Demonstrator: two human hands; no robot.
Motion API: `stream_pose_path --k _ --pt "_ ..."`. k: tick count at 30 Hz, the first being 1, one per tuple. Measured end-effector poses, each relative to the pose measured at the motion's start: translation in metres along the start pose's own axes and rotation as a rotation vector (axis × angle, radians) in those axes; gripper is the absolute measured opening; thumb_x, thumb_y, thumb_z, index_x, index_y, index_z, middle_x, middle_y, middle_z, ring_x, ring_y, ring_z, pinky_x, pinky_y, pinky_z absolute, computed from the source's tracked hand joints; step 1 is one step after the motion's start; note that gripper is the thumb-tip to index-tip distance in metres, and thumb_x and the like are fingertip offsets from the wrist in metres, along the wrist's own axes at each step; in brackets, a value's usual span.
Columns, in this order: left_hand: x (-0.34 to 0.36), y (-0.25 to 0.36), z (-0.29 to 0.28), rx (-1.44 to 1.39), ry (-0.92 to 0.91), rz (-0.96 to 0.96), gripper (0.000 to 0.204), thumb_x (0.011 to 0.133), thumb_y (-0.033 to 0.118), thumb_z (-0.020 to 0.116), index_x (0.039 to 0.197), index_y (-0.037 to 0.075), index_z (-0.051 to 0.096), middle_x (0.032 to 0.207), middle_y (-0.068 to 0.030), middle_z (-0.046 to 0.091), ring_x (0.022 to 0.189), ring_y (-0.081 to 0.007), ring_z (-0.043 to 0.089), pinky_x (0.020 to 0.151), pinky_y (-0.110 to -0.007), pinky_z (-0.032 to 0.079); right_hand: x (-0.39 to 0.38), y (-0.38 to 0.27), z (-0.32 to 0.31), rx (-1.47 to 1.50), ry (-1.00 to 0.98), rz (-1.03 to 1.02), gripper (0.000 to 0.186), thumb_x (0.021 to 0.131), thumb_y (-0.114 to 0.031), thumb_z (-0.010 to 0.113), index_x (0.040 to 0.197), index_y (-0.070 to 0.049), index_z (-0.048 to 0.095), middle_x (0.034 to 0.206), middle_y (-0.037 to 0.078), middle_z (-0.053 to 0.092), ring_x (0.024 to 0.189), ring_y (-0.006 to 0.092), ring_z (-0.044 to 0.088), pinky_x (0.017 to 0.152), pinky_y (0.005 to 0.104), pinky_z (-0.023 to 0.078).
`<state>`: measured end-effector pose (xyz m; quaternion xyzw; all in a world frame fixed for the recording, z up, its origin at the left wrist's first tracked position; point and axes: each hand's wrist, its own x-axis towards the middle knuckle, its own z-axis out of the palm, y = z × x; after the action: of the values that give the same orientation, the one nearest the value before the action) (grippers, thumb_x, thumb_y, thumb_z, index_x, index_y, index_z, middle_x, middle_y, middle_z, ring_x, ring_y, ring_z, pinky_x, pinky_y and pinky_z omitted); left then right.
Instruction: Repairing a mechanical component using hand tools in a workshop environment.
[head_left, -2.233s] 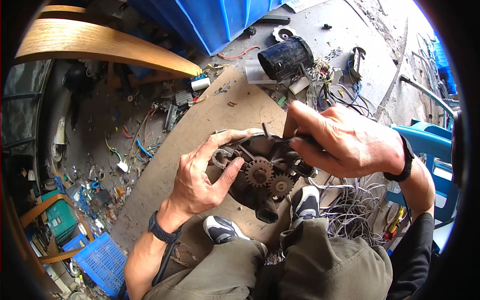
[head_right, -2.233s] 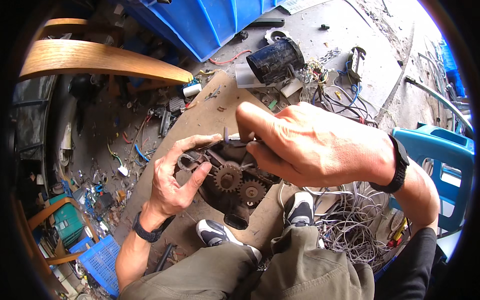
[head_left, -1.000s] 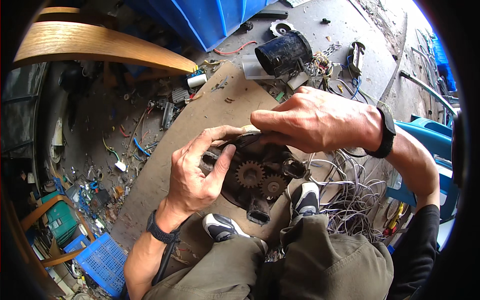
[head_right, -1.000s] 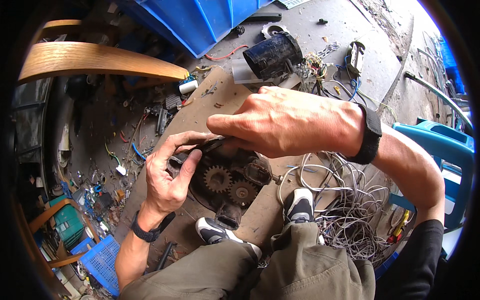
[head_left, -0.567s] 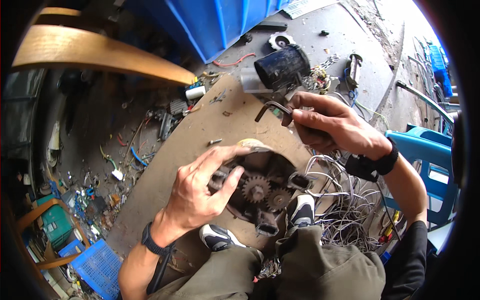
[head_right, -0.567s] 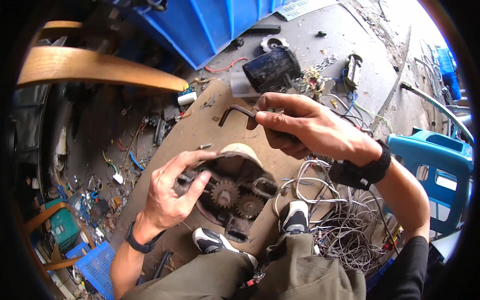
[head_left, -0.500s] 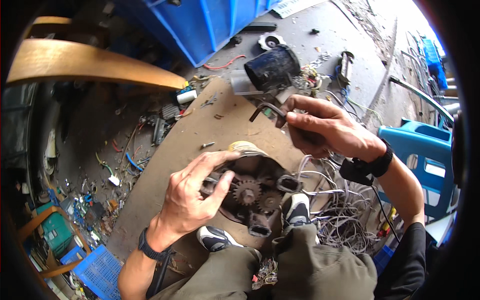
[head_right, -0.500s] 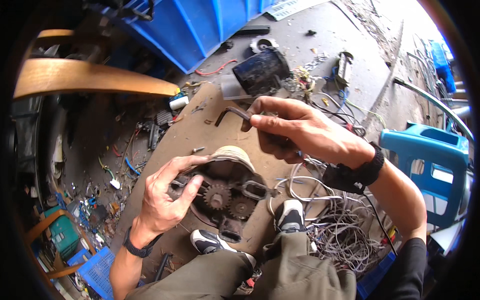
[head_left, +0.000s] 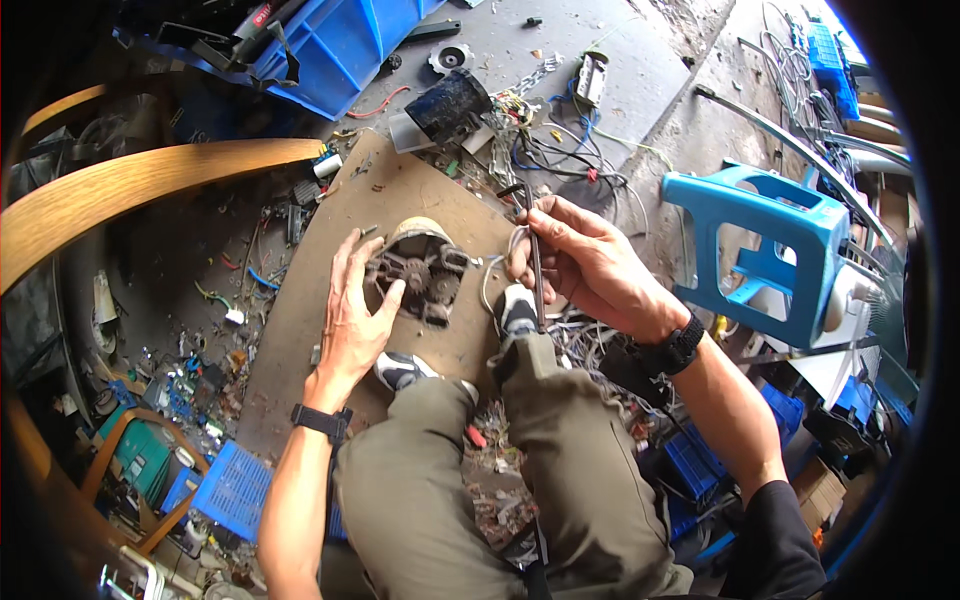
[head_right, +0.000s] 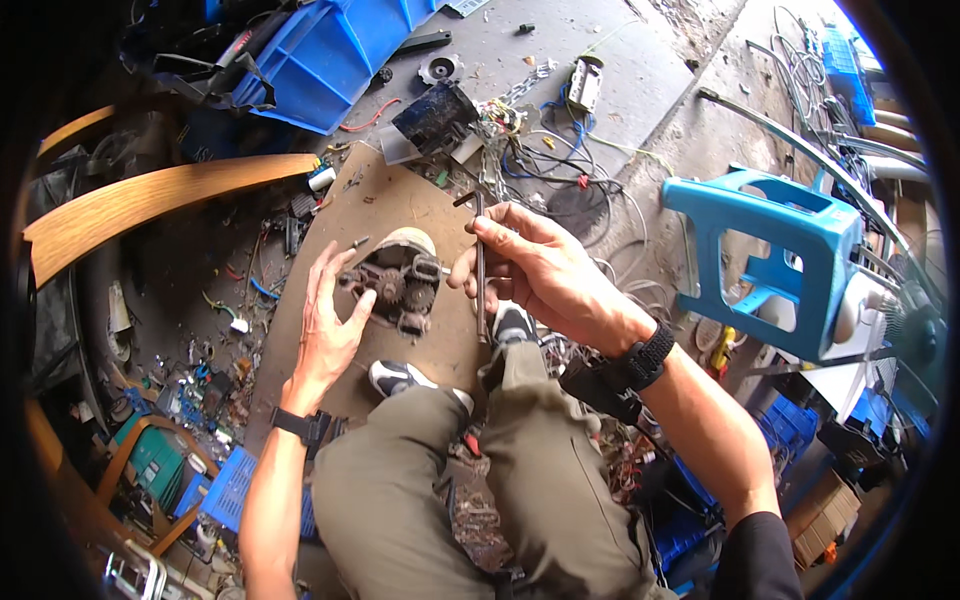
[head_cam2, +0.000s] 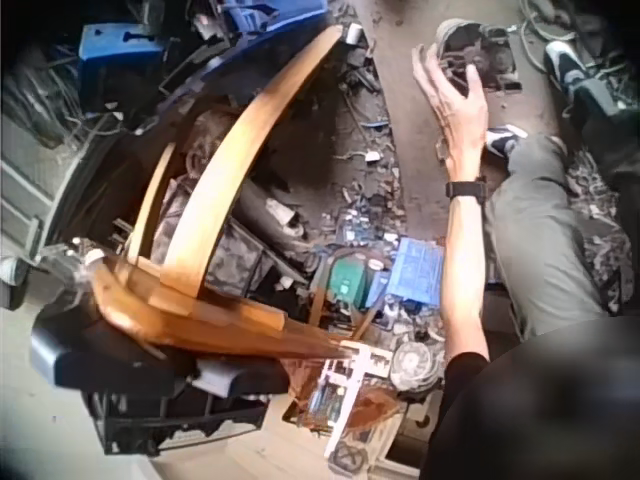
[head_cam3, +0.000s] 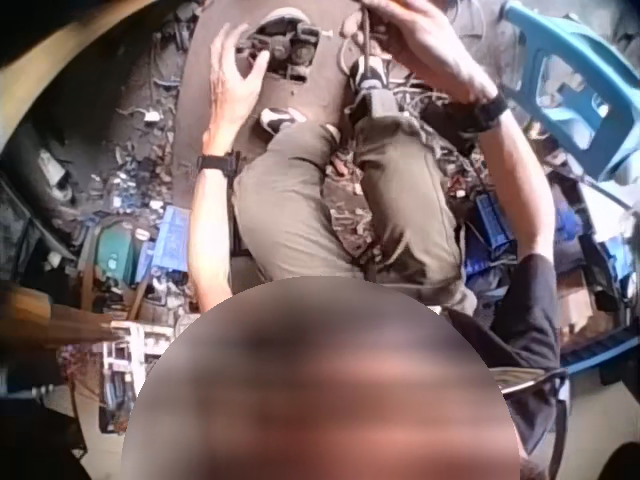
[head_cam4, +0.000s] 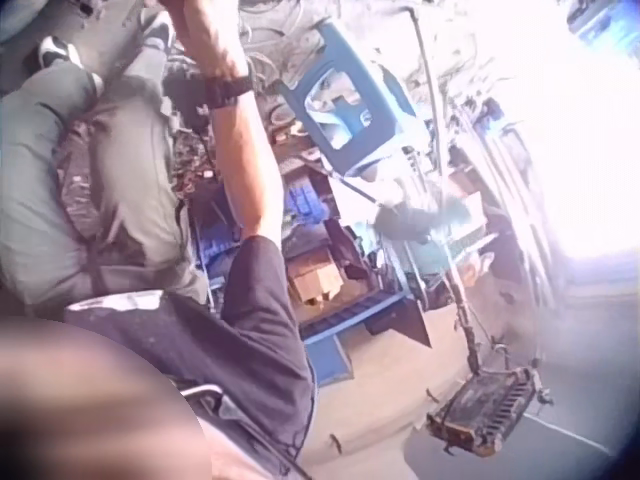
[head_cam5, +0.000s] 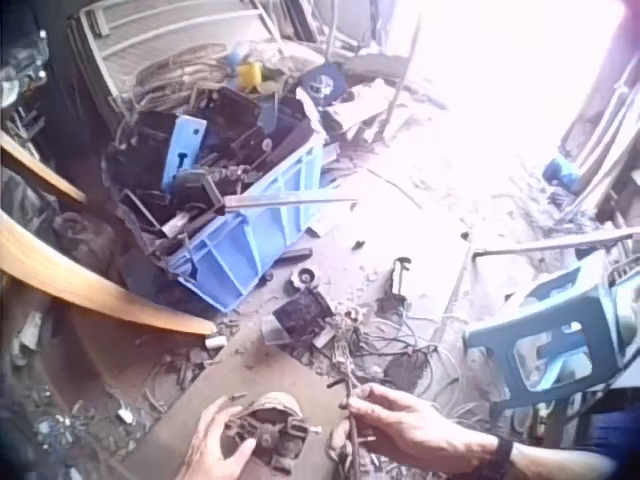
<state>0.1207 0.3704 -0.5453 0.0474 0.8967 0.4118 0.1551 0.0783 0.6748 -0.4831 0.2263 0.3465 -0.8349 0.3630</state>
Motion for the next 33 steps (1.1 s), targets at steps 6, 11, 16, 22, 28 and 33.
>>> stream_pose_path --k 6,11,16,22,28,33 --pt "-0.063 0.157 -0.073 -0.383 0.011 -0.196 0.027 0.104 0.021 0.066 0.126 0.007 0.071 0.119 -0.0151 0.074 0.112 -0.0274 0.071 0.1 -0.041 0.056 -0.081 -0.038 0.104 -0.151 0.14 -0.047 0.019 0.115 -0.023 0.05 0.124 -0.007 0.053 0.094 0.013 0.071 0.081 0.0179 0.069 0.069 0.0291 0.057" --pt "-0.124 0.281 -0.136 -0.553 -0.039 -0.232 0.024 0.104 0.019 0.071 0.122 0.004 0.073 0.105 -0.0082 0.077 0.094 -0.0169 0.072 0.087 -0.034 0.058 -0.151 -0.055 0.181 -0.338 0.214 -0.112 0.018 0.115 -0.021 0.049 0.127 -0.007 0.05 0.103 0.013 0.072 0.092 0.0215 0.072 0.079 0.0345 0.061" --pt "-0.15 0.326 -0.202 -0.5 0.177 -0.252 0.024 0.096 0.017 0.078 0.117 0.004 0.073 0.111 -0.0106 0.075 0.102 -0.0259 0.073 0.091 -0.039 0.057 -0.191 -0.066 0.244 -0.367 0.115 -0.082 0.016 0.115 -0.021 0.049 0.124 -0.007 0.048 0.101 0.013 0.071 0.092 0.0219 0.072 0.078 0.0369 0.062" --pt "-0.188 0.322 -0.269 -0.612 0.165 -0.281 0.022 0.094 0.01 0.079 0.116 0.006 0.074 0.113 -0.009 0.075 0.105 -0.0276 0.073 0.09 -0.037 0.059 -0.184 -0.057 0.33 -0.429 0.037 0.019 0.018 0.115 -0.021 0.05 0.122 -0.005 0.046 0.104 0.016 0.07 0.092 0.0274 0.076 0.08 0.0382 0.064" --pt "-0.213 0.282 -0.327 -0.721 0.369 -0.364 0.022 0.091 0.003 0.08 0.113 0.004 0.075 0.11 -0.0084 0.074 0.101 -0.0213 0.073 0.091 -0.032 0.058 -0.142 -0.055 0.435 -0.58 -0.026 0.012 0.031 0.113 -0.019 0.053 0.139 -0.007 0.041 0.101 0.018 0.071 0.09 0.0259 0.075 0.081 0.0389 0.064" --pt "-0.226 0.24 -0.378 -0.753 0.442 -0.434 0.026 0.088 0.001 0.083 0.112 0.006 0.076 0.107 -0.0069 0.075 0.099 -0.0161 0.074 0.087 -0.031 0.059 -0.091 -0.063 0.513 -0.942 -0.015 -0.02 0.019 0.109 -0.012 0.061 0.12 0.004 0.064 0.102 0.005 0.072 0.092 0.0097 0.066 0.081 0.0266 0.056"
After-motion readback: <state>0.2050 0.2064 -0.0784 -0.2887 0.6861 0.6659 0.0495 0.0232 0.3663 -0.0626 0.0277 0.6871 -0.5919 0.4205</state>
